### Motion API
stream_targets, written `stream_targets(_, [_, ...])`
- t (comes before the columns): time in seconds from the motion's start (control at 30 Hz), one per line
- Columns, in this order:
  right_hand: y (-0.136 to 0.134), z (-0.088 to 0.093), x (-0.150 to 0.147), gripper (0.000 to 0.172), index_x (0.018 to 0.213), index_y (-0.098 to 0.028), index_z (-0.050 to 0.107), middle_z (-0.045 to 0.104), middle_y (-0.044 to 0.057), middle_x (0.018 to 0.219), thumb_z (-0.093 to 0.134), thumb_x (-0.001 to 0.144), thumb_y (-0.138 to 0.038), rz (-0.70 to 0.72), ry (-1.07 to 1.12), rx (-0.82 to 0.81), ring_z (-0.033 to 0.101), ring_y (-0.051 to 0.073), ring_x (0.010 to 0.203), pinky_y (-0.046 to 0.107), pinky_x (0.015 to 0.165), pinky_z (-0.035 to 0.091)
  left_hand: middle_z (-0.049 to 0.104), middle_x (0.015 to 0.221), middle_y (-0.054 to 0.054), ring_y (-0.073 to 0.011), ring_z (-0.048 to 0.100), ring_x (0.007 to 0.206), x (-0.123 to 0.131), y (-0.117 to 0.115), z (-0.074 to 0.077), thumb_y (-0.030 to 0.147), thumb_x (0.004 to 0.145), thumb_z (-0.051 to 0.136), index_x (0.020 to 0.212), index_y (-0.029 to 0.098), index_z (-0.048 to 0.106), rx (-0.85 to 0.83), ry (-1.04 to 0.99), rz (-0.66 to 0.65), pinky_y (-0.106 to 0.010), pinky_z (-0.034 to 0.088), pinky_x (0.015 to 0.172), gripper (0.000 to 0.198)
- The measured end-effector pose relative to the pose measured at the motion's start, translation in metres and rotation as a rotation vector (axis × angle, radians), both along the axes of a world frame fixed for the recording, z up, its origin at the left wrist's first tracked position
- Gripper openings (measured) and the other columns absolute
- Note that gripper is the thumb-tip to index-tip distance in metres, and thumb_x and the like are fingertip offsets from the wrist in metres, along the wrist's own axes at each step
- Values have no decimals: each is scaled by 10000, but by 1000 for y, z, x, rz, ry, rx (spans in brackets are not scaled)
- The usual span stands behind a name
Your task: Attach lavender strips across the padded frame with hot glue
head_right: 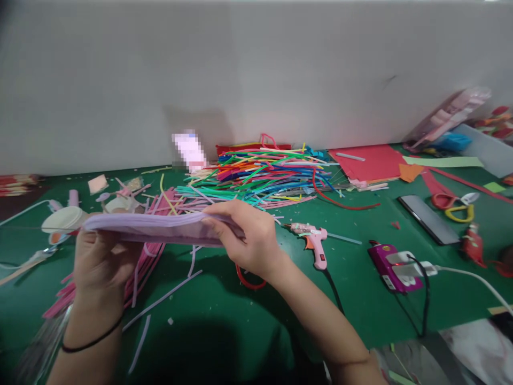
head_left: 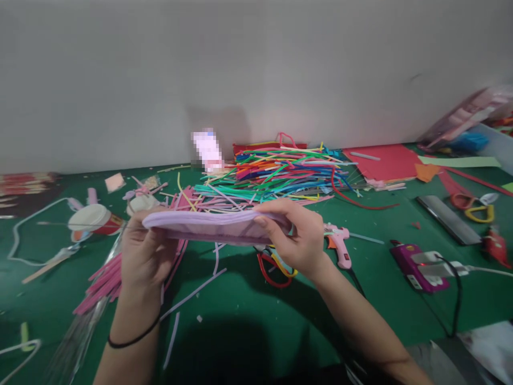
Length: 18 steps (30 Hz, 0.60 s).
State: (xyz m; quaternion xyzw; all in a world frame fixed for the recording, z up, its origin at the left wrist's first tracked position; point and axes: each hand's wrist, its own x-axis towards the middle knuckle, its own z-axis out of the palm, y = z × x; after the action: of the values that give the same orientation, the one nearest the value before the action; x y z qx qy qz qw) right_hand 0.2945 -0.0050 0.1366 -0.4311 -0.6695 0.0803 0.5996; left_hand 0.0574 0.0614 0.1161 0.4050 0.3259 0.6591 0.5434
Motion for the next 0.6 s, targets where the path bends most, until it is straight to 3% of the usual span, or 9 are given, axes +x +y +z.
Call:
stream_targets(0.13, [3,-11,-1,158,1042,-300,706,770,-1,967,668,896,-254,29,-21,-24,732,169,875,304,805,600,707,773,37,-134,648,742,-2,-7,-22,437,484,954,739,210,678,-115,-16,-13,-250,547,725,440])
stream_targets(0.4, [15,-58,-3,281,957,-248,718,772,-6,901,545,844,-56,147,-34,-98,723,143,826,261,747,581,726,758,40,-125,667,705,-8,-8,-85,358,477,969,775,229,683,-305,-93,-61,-249,564,724,433])
stream_targets(0.5, [12,-63,-6,183,945,-240,715,766,0,885,588,881,-125,101,-18,-175,714,140,791,259,736,570,715,736,37,-120,666,694,-10,-9,-93,335,499,963,759,214,667,-317,-81,-87,-239,558,717,412])
stream_targets(0.6, [6,-63,-6,100,977,-239,716,770,8,916,662,893,-231,99,-16,-255,716,140,793,251,747,564,735,799,-1,-134,684,744,-20,-15,-90,330,544,945,809,204,695,-295,-14,-110,-230,555,731,385])
